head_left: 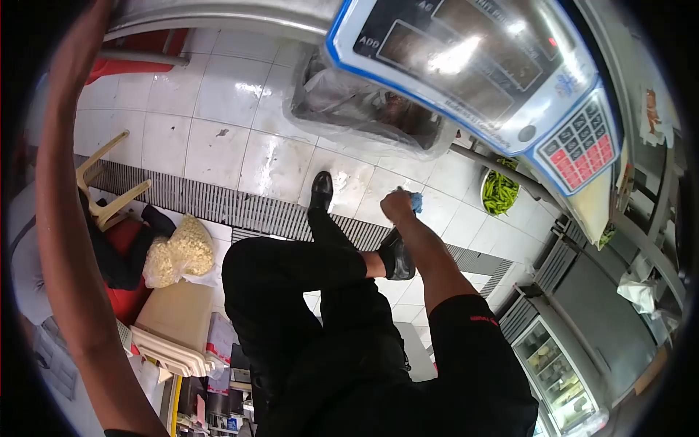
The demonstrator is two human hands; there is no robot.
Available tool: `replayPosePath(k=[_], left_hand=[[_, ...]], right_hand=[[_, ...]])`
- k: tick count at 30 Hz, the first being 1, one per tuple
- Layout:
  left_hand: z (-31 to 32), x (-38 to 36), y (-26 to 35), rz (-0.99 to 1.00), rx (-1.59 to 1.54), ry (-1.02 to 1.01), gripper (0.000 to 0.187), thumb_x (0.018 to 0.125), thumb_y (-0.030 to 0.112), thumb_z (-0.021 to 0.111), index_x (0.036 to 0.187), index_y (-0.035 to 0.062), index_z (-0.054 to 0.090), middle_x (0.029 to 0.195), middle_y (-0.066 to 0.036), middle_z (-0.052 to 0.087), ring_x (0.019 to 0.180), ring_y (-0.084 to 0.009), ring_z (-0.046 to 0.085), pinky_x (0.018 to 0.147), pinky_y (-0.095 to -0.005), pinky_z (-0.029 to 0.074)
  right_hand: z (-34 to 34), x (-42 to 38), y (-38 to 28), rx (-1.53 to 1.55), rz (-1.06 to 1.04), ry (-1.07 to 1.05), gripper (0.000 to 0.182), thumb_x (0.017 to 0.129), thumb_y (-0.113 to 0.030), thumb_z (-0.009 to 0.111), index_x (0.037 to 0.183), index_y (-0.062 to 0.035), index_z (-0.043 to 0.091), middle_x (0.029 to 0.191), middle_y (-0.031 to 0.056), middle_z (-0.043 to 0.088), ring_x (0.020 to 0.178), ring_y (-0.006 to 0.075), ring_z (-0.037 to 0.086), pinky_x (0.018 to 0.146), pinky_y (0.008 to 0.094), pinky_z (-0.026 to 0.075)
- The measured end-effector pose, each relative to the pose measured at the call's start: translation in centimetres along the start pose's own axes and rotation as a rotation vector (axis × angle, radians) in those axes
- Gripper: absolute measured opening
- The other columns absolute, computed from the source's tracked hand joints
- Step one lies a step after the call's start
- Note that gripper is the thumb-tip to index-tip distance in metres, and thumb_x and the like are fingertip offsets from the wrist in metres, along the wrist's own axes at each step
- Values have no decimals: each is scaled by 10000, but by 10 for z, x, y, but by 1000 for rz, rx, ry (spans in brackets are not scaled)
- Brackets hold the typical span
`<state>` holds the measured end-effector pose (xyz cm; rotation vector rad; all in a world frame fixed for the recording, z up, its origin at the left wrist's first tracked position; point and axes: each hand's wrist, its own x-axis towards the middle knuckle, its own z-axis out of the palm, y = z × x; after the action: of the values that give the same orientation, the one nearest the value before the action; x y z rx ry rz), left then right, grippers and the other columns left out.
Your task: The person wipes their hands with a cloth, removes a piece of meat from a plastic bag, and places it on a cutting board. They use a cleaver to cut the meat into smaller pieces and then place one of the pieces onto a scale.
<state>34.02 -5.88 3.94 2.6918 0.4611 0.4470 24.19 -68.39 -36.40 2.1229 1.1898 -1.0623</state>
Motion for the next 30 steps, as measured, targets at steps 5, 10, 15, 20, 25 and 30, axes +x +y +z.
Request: replayPosePath(k=[5,10,15,20,25,30], left_hand=[[-5,-2,7,-62,18,-19,806,987,590,361,1453,-66,417,1474,-298,431,1374,-439,411,1142,-513,324],[-2,-2,11,-62,-60,-18,843,953,636,397,1486,-17,394,1497,-261,423,1379,-454,400,1168,-515,301],[0,-4,-59,122,165,11,700,993,543,386,1467,30,439,1490,-209,455,1378,-392,426,1161,-460,316],[14,3,-94,353,466,93,538,1043,426,372,1443,88,496,1481,-143,494,1377,-314,458,1151,-391,335],[21,19,-131,321,412,13,499,1041,419,332,1502,253,420,1542,-130,427,1404,-331,429,1162,-376,321],[17,15,-112,256,431,10,513,1038,447,319,1490,238,441,1531,-117,446,1401,-321,431,1170,-359,300]], right_hand=[[-34,-52,-20,151,-106,114,278,872,-156,549,1068,-98,737,1164,108,704,1126,249,651,1105,484,375],[-17,-86,-39,413,282,501,416,953,-198,533,1360,-119,568,1547,106,405,1407,266,402,1143,559,308],[-2,-135,-81,574,590,593,500,902,-158,576,1400,-154,526,1536,158,388,1348,438,401,1107,583,349],[41,-232,-105,827,643,456,315,924,-120,530,1209,-83,658,1379,180,543,1215,429,536,992,483,474],[31,-235,-43,1126,999,237,312,966,-268,467,1085,-80,686,991,253,692,967,420,672,833,498,524],[-31,-138,-23,947,753,588,290,965,-248,518,1177,-65,596,981,241,693,909,461,663,792,544,526]])
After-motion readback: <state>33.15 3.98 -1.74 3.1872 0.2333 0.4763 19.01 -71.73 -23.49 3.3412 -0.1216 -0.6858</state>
